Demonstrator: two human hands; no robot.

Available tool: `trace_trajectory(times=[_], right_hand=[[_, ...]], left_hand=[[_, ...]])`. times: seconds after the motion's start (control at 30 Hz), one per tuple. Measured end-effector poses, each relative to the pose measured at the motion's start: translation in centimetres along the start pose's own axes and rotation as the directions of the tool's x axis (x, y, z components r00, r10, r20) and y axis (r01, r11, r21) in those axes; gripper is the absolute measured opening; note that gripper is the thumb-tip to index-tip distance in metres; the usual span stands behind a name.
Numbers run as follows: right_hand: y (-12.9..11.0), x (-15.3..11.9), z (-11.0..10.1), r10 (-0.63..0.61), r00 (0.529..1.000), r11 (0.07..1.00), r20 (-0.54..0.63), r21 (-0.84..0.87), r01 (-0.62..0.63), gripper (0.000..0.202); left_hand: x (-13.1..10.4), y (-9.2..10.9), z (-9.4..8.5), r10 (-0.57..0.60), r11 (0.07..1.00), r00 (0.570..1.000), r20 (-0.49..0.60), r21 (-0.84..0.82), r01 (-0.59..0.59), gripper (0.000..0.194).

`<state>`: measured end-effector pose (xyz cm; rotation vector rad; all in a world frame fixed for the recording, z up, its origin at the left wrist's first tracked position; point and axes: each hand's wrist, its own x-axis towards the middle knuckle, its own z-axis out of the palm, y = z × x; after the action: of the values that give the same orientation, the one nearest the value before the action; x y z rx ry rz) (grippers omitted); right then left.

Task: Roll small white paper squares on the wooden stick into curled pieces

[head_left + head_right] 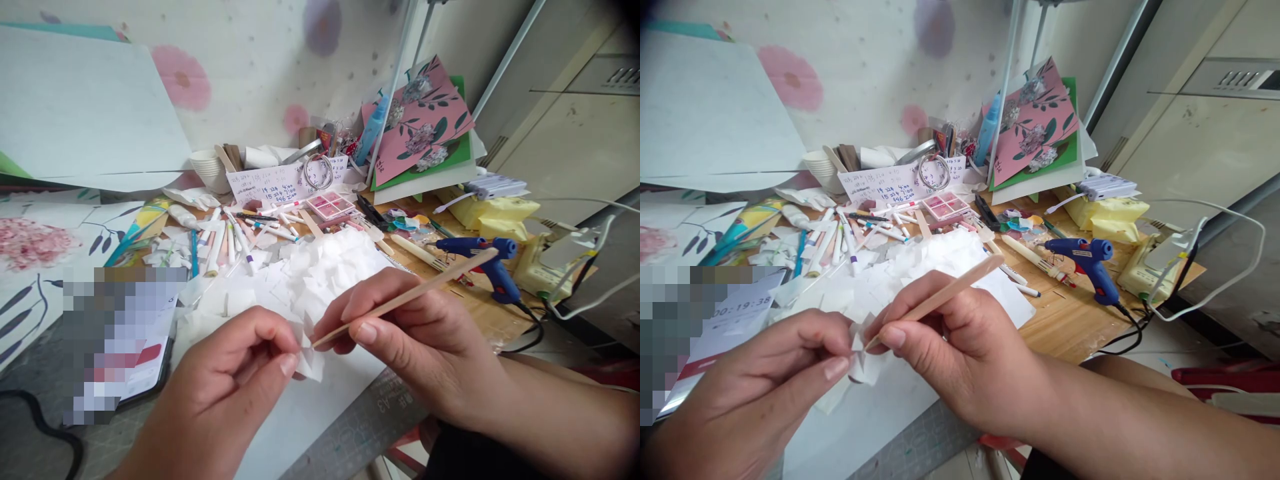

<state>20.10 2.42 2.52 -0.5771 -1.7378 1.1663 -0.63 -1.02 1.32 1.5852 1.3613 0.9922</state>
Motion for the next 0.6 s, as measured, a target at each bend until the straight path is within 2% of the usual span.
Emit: trace_trajectory(times=[0.1,0.2,0.3,0.6], right_hand=[[-0.1,-0.1,0.0,-0.002,1.0,1.0,0.024,-0.027,0.003,0.004],[-0.1,-0.2,0.0,-0.016,0.999,0.999,0.039,-0.047,0.018,0.007],[0.0,-0.2,0.0,-0.022,0.998,0.998,0.051,-0.062,0.025,0.009],[0.1,-0.2,0.1,0.012,0.997,0.998,0.076,-0.06,-0.008,0.004]], left_hand=[[-0.1,0.4,0.3,-0.113,0.99,0.993,0.029,-0.078,0.115,0.008],[-0.3,1.1,0.7,-0.207,0.974,0.978,-0.03,-0.096,0.203,0.01],[-0.5,1.6,1.0,-0.222,0.974,0.973,-0.067,-0.057,0.218,0.012],[-0.3,2.0,0.8,-0.246,0.969,0.969,-0.032,0.006,0.246,0.019]])
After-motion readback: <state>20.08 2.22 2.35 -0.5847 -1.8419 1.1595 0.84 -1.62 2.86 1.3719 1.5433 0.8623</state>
